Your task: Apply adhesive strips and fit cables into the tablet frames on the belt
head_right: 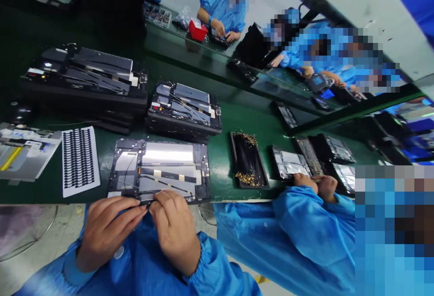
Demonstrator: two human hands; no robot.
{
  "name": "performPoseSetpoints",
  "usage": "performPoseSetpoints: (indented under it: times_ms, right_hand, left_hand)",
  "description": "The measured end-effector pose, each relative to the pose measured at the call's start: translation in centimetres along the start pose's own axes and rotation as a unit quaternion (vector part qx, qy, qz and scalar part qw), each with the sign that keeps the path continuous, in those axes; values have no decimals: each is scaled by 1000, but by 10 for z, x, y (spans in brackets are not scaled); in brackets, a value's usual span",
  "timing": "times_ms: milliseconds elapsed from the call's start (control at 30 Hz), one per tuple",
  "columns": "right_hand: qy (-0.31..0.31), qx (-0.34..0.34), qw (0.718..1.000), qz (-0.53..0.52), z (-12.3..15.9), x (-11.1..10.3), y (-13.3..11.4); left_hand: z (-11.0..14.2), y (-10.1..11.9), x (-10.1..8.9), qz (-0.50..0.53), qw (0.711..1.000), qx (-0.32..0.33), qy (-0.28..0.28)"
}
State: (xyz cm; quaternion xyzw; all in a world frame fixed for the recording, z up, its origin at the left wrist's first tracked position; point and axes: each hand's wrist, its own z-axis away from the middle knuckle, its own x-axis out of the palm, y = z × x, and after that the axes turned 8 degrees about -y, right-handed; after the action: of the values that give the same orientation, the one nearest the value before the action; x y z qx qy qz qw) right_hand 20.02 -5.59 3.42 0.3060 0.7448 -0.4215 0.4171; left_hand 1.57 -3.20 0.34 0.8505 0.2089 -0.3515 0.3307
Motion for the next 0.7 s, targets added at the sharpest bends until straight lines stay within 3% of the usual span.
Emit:
performPoseSetpoints:
  times_ms: [167, 400, 633, 700]
  right_hand:
    - [-6, 0, 1000, -1, -1, 0, 1]
    - [-6, 43, 992, -116, 11, -8, 19]
    - [8, 20, 998, -63, 8, -4, 16]
    - [12, -14, 1000, -18, 9, 1, 18]
  left_hand:
    - [1, -1, 2, -17, 1000, 2, -2]
    - [-1, 0, 0, -27, 999, 4, -17]
    - [0, -1, 3, -29, 1000, -4, -1]
    - [0, -1, 5, -34, 999, 2, -2]
